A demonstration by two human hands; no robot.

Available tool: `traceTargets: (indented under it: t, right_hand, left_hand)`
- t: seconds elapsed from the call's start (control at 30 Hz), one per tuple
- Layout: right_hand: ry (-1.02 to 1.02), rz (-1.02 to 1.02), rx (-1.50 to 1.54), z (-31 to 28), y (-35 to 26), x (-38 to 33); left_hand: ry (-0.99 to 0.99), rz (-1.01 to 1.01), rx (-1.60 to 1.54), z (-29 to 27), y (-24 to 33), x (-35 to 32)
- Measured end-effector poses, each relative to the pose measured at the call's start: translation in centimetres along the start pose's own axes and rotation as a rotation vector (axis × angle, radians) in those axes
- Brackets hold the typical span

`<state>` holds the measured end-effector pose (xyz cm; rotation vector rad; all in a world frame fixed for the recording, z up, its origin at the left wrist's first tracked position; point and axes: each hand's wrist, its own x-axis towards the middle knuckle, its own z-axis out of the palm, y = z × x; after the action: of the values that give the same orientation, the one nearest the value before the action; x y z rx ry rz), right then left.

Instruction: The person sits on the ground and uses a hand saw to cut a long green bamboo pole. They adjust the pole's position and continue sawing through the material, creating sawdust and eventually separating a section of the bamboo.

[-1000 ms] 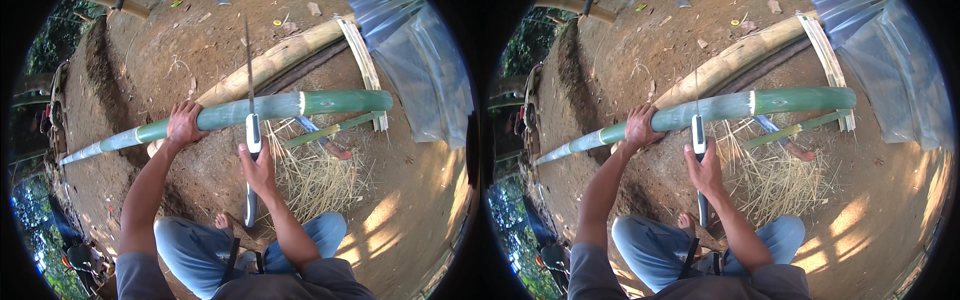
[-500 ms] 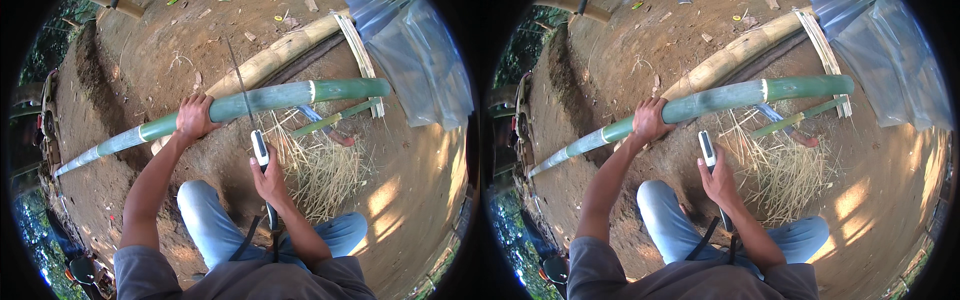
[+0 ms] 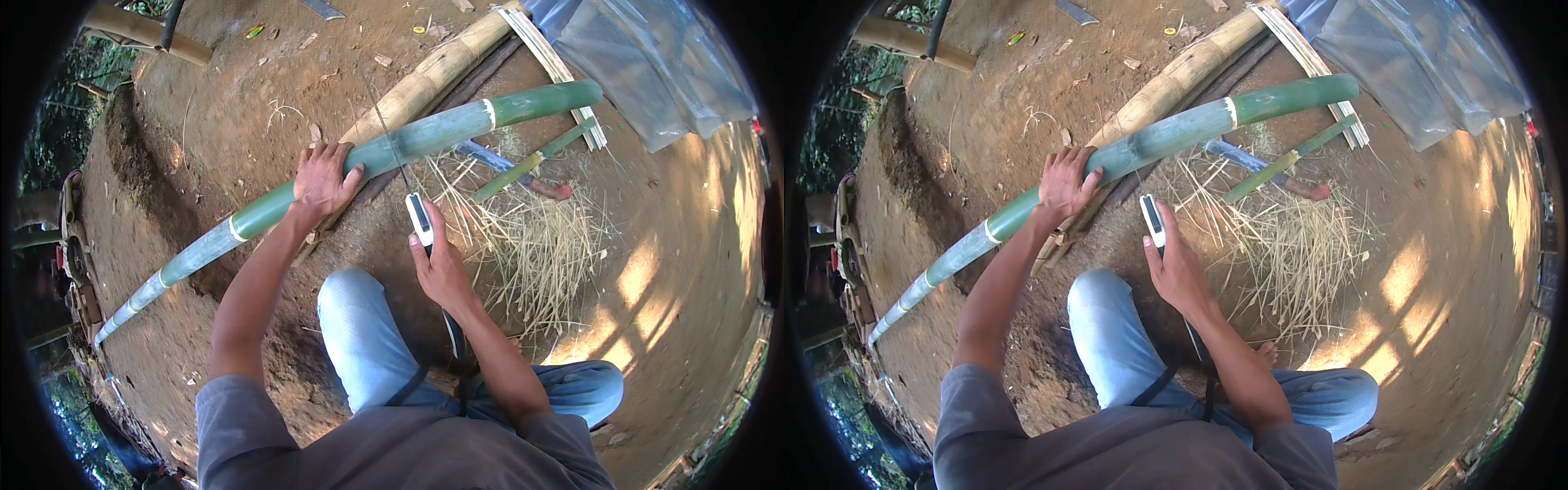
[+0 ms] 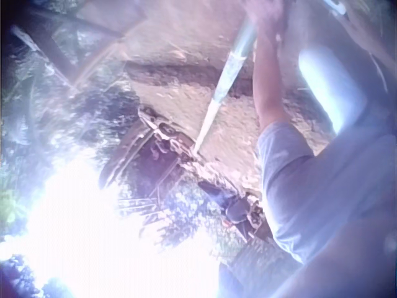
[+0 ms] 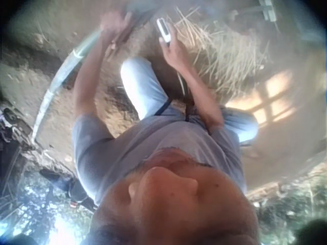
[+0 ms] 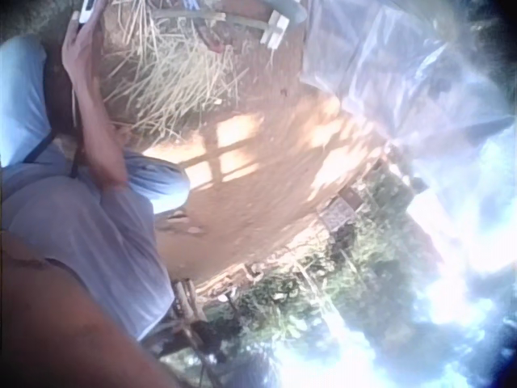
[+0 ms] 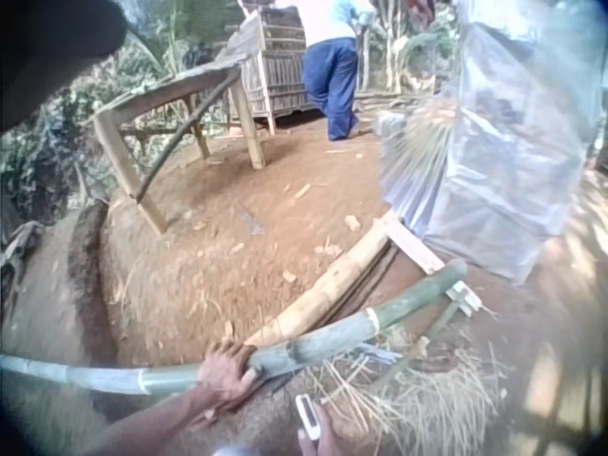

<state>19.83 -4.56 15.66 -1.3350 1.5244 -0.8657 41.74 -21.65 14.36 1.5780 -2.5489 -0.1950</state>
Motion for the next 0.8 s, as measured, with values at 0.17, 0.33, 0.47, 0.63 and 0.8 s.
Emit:
traceTargets:
  t: [0.17, 0.33, 0.47, 0.63, 0.8]
  right_hand:
    - [0.048, -0.063, -0.001, 1.1, 0.6, 0.3]
    - [0.076, -0.067, -0.113, 1.5, 0.4, -0.5]
    - [0.076, -0.035, -0.146, 1.7, 0.5, -0.5]
    - [0.104, -0.072, -0.107, 1.2, 0.2, -0.9]
    - [0.079, -0.075, -0.072, 0.6, 0.0, -0.7]
  left_hand:
    - [0.094, -0.167, -0.098, 1.6, 2.2, 2.6]
    - [0.047, -0.221, -0.030, 1.0, 4.8, 3.0]
    - [-0.034, -0.255, 0.007, 0.8, 4.9, 3.1]
    - [-0.096, -0.331, 0.023, 0.5, 5.3, 3.4]
    - [-0.126, -0.383, 0.063, 0.4, 5.5, 3.8]
